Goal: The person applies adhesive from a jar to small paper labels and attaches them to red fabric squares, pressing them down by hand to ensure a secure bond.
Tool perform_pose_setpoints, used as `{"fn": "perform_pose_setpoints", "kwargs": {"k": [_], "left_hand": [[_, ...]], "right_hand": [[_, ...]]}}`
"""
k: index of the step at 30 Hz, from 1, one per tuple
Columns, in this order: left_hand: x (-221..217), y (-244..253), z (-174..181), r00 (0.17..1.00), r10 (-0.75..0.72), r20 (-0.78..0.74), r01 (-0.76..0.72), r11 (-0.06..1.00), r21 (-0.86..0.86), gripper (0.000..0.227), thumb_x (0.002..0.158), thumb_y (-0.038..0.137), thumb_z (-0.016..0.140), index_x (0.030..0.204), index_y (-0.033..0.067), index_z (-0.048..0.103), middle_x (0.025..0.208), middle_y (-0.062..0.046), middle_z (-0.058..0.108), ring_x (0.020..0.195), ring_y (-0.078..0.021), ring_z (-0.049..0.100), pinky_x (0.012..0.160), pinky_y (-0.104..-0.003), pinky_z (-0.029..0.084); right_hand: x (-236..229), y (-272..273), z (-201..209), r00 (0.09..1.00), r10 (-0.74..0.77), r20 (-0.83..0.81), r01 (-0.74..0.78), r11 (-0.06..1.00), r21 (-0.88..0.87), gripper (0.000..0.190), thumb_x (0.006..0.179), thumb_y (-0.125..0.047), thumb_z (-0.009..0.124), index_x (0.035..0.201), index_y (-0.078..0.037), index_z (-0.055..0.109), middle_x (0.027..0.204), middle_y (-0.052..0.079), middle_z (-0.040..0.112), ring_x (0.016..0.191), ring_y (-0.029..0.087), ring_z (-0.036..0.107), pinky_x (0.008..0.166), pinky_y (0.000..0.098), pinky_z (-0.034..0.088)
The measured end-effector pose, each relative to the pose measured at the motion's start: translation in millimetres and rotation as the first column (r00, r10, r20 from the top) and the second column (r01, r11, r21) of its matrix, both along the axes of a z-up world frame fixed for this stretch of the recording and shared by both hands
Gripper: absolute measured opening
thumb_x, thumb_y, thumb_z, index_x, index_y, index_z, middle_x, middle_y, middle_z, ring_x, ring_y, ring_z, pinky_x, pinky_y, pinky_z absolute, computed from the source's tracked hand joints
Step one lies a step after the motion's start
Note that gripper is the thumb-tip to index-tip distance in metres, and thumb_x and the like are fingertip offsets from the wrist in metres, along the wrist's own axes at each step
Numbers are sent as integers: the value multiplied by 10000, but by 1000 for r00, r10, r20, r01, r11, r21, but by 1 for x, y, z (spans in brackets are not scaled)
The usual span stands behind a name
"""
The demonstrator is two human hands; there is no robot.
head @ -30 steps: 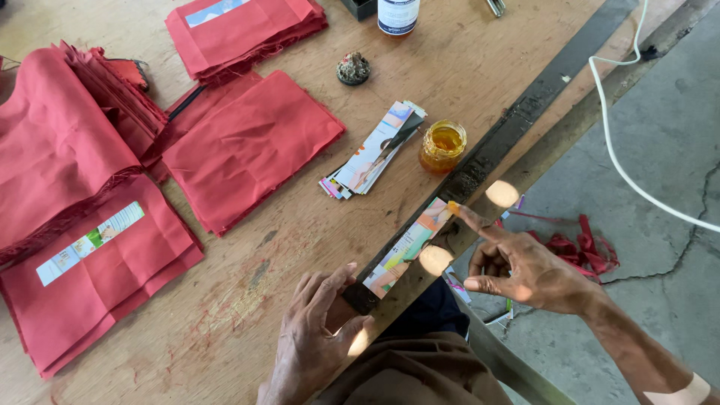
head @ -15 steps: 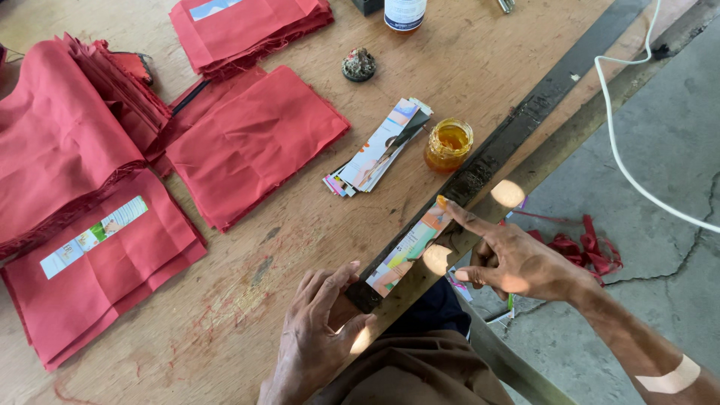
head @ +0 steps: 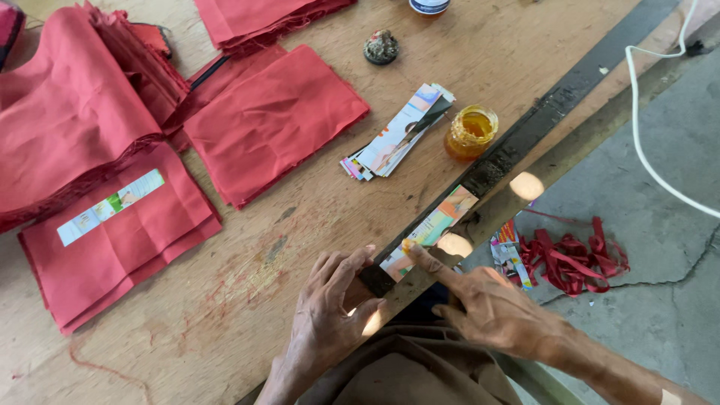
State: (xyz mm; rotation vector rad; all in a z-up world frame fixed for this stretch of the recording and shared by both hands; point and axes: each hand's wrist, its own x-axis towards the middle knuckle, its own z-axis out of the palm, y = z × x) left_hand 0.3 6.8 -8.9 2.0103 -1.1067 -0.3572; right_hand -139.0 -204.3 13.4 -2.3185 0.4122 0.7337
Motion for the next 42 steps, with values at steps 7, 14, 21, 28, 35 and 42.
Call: {"fn": "perform_pose_setpoints", "kwargs": {"k": [7,14,21,28,35,42], "left_hand": [[-1,1,1,1000,-12,17,13,999,-29,767,703,139,853,1401,73,544,1208,-102,667,1100,-308,612,946,-413,507],[0,3,2,999,-4,-37,5,1000,21,761,733,156,860,1413,70,529,1215,-107,656,1106,-311,599,948,-416,502],[-1,3,2,1000,3,-18,-2,1000,17,784,722,141,859,1426,77,519,1177,-104,648,1079,-303,608,932,-414,507],[-1,3,1,1000,8,-19,-8,1000,16,805,709,132,861,1432,74,513,1137,-102,641,1055,-302,607,919,-418,505],[0,3,1,1000,-1,-18,1,1000,8,789,723,129,860,1429,77,511,1123,-107,629,1048,-298,605,907,-413,508],[-1,3,2,999,16,-38,-15,1000,8,788,727,127,863,1429,89,508,1139,-106,627,1059,-295,611,902,-417,511]], "right_hand": [[0,20,-7,974,103,199,-85,991,-100,934,915,-199,612,1636,-372,44,663,129,675,555,325,644,564,488,532],[-2,0,-4,999,7,-46,-19,959,-282,867,959,-323,557,1618,-458,11,732,64,663,549,242,645,516,397,572],[-5,19,-13,971,226,82,-189,928,-322,1034,857,-102,580,1664,-446,35,798,98,670,597,290,656,562,479,538],[-3,22,-17,958,272,-95,-285,848,-446,950,935,-92,526,1606,-394,-75,836,100,657,635,264,673,606,451,583],[1,22,-20,958,273,-82,-282,863,-419,995,945,-69,499,1649,-476,-75,864,110,663,683,297,697,644,475,593],[7,22,-14,954,269,-135,-301,856,-420,916,967,-78,487,1570,-432,-105,853,123,679,707,286,703,693,474,578]]}}
